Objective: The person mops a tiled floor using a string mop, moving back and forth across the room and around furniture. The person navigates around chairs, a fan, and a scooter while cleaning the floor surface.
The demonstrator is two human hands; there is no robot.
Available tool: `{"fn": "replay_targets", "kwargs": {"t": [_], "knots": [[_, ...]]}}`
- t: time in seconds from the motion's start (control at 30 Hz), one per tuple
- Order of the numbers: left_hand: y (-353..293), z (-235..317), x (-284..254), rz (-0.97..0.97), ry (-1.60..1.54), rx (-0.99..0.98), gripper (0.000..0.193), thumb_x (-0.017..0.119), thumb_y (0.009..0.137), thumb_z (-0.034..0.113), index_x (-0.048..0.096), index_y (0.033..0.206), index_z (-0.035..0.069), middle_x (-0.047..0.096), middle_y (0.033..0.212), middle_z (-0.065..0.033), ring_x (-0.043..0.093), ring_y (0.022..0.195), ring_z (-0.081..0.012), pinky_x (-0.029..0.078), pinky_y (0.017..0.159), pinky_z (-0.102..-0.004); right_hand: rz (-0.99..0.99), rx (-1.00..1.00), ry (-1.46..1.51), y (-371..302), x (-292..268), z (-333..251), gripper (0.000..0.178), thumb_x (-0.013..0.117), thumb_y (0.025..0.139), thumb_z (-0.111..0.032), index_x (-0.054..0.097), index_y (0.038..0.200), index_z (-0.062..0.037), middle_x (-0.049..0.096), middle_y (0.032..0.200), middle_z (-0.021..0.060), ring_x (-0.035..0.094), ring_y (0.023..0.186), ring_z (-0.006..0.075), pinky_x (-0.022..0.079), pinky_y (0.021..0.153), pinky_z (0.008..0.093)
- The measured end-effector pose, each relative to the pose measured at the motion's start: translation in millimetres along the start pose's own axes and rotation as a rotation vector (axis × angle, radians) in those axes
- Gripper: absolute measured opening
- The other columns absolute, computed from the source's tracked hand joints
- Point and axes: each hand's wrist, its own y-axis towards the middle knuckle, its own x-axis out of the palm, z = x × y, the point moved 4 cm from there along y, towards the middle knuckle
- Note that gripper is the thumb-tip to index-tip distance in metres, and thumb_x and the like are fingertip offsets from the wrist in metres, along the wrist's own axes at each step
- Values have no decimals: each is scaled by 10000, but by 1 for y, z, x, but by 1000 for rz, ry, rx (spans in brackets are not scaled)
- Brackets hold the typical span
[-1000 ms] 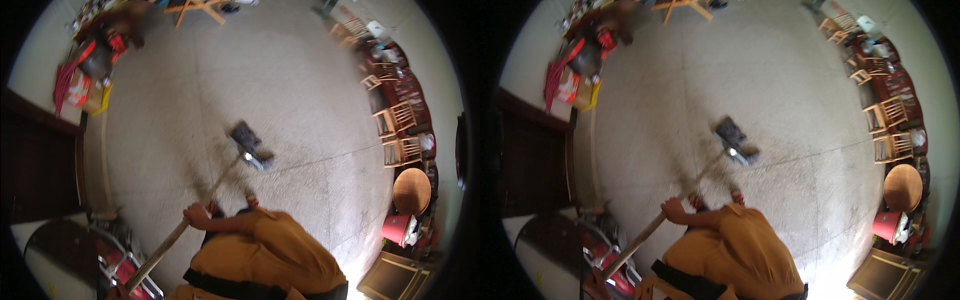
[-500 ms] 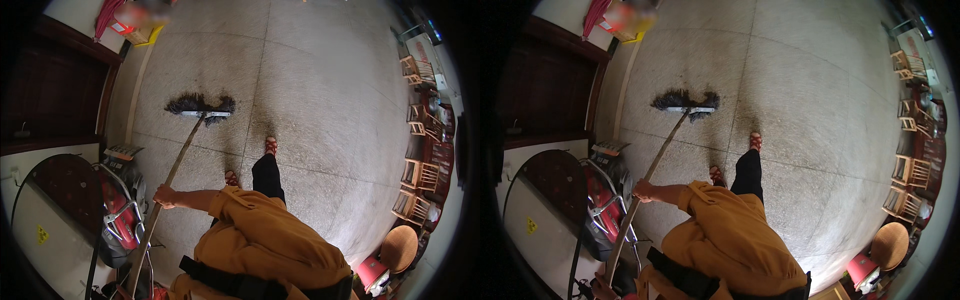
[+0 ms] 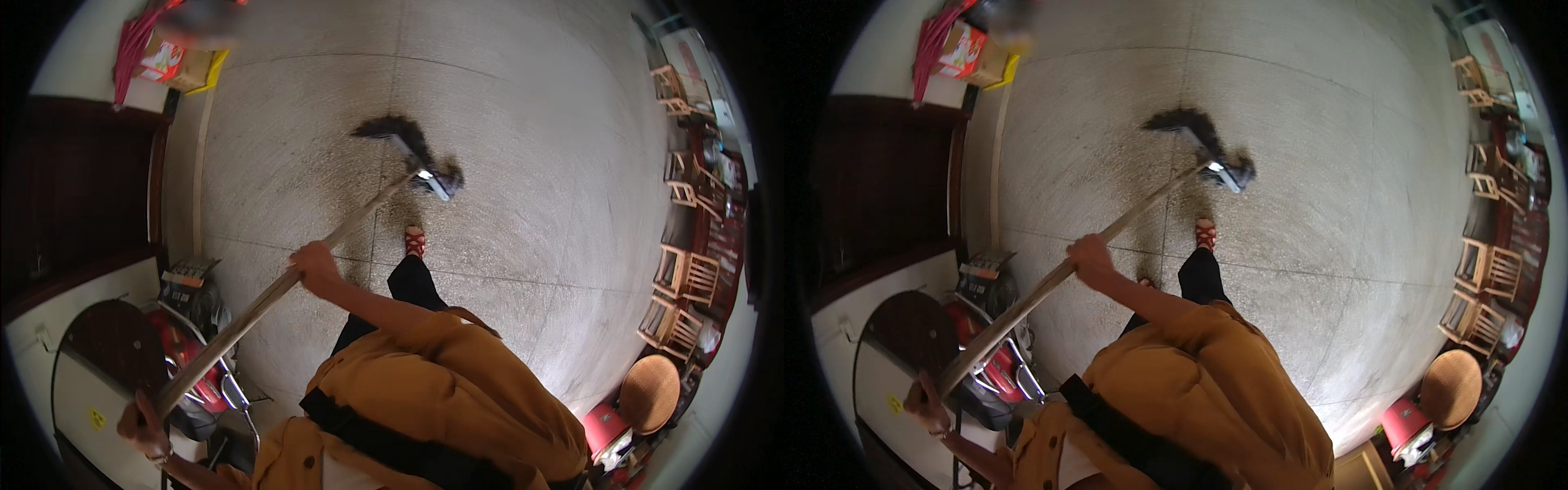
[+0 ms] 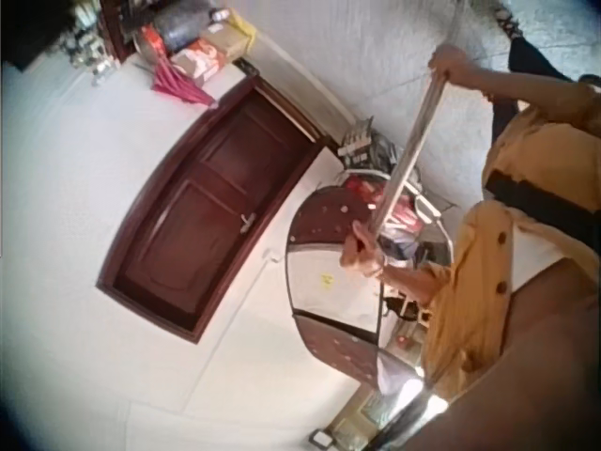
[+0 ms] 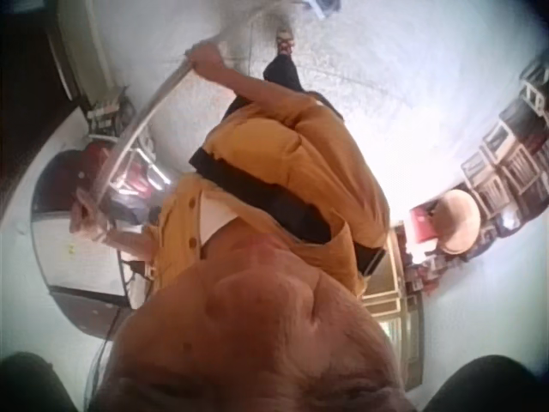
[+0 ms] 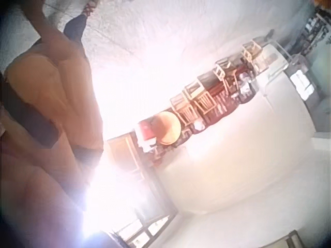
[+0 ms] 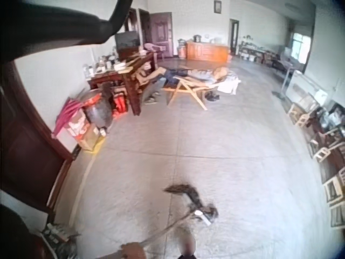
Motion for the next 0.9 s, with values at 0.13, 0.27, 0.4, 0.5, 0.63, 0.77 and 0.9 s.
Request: {"fn": "replay_targets", "kwargs": {"t": [0.13, 0.27, 0.4, 0.5, 0.63, 0.77, 0.9], "knots": [[82, 102, 68, -99, -226, 221, 334, 607, 776, 126, 430, 523, -3, 364, 450, -109, 293, 381, -189, 235, 384, -340, 443, 37, 4, -39, -99, 102, 227, 623, 507, 22, 602, 699, -99, 582, 713, 65, 552, 730, 280, 406, 677, 383], [119, 248, 159, -376, -446, 416, 136, 643, 732, 109, 605, 619, 43, 549, 533, -83, 520, 429, -191, 379, 401, -292, 704, 269, -207, -132, -171, 225, 195, 592, 549, 8, 633, 694, -115, 610, 752, 55, 557, 766, 261, 413, 735, 375], [68, 365, 219, -261, -775, 939, 175, 638, 756, 253, 613, 702, 88, 565, 548, -55, 541, 449, -152, 424, 381, -297, 478, 745, -490, -270, -208, 329, 161, 624, 600, -19, 624, 736, -105, 593, 832, 86, 515, 880, 275, 399, 796, 358], [36, 428, 232, -255, -768, 1156, 197, 637, 740, 283, 606, 706, 91, 526, 551, -26, 491, 413, -149, 391, 367, -278, 612, 839, -473, -369, -225, 358, 179, 621, 645, -27, 598, 818, -68, 588, 838, 116, 525, 878, 294, 411, 784, 384], [58, 453, 226, -292, -877, 1139, 250, 640, 721, 354, 600, 688, 109, 482, 501, -24, 485, 399, -148, 381, 365, -275, 751, 659, -512, -392, -222, 342, 249, 618, 657, -4, 540, 881, -80, 575, 818, 102, 517, 804, 305, 407, 723, 407], [113, 424, 213, -211, -823, 1126, 262, 647, 714, 350, 597, 626, 108, 480, 471, -20, 479, 381, -140, 372, 349, -270, 1000, 428, -571, -311, -211, 301, 246, 627, 683, -29, 515, 892, -99, 570, 822, 94, 525, 778, 298, 406, 685, 416], [181, 353, 209, -112, -748, 1039, 343, 609, 747, 332, 529, 493, 117, 444, 429, -13, 439, 354, -161, 352, 340, -283, 998, 523, -467, -202, -192, 270, 140, 614, 649, -13, 585, 765, -85, 584, 735, 97, 542, 705, 285, 414, 655, 396]]}}
